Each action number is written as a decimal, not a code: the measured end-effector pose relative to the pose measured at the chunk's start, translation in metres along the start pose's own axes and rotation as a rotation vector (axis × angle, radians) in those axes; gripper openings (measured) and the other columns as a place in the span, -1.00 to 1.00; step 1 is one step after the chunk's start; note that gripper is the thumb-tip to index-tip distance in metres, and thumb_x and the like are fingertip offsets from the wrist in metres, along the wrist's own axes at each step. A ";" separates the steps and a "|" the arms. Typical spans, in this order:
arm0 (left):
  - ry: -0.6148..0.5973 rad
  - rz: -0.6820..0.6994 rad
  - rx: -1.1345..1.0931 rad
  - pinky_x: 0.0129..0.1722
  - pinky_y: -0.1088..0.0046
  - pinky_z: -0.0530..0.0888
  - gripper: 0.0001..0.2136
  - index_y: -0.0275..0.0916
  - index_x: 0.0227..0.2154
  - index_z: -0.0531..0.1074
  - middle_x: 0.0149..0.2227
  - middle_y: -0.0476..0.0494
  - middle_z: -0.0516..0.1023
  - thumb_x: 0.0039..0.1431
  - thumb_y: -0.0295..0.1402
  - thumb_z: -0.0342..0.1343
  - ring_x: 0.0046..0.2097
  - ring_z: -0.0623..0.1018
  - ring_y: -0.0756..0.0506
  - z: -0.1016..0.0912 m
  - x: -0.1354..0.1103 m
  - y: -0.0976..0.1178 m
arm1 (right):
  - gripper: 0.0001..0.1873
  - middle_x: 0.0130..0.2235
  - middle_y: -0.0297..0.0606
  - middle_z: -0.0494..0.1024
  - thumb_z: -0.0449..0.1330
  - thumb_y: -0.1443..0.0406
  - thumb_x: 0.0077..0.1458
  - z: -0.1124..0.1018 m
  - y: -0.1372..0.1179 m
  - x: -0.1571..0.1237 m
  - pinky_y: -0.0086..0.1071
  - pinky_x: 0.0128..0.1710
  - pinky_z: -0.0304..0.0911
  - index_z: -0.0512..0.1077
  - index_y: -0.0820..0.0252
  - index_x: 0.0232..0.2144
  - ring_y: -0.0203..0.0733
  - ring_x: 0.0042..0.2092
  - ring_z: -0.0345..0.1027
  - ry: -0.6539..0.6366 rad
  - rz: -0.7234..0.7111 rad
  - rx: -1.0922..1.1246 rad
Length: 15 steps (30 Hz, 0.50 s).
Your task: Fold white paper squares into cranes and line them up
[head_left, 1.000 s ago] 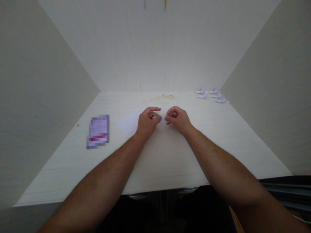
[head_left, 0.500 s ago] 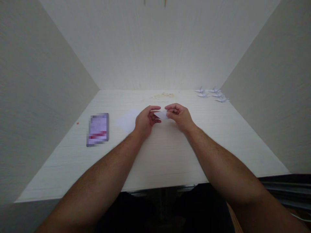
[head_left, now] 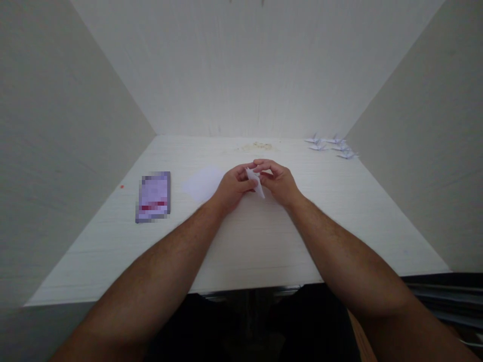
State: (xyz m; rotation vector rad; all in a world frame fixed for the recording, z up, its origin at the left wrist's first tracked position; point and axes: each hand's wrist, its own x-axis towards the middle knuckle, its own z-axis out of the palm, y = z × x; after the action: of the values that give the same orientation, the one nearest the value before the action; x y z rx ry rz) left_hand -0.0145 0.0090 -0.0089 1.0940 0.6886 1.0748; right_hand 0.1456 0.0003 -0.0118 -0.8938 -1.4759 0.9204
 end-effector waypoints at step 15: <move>0.274 0.155 0.540 -0.55 0.53 0.26 -0.83 -0.24 -0.44 0.52 -0.61 0.02 0.47 -0.10 -0.30 0.31 -0.57 0.38 0.04 0.000 -0.002 0.002 | -0.85 -0.57 -0.37 0.48 0.32 0.23 -0.10 0.002 -0.002 0.000 -0.41 -0.53 0.21 0.46 0.17 -0.50 -0.33 -0.53 0.31 0.100 0.187 -0.168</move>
State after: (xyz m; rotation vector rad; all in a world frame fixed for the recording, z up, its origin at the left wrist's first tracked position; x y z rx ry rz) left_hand -0.0160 0.0078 -0.0068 1.4922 1.1729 1.2196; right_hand 0.1433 -0.0003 -0.0102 -1.2000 -1.4156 0.8825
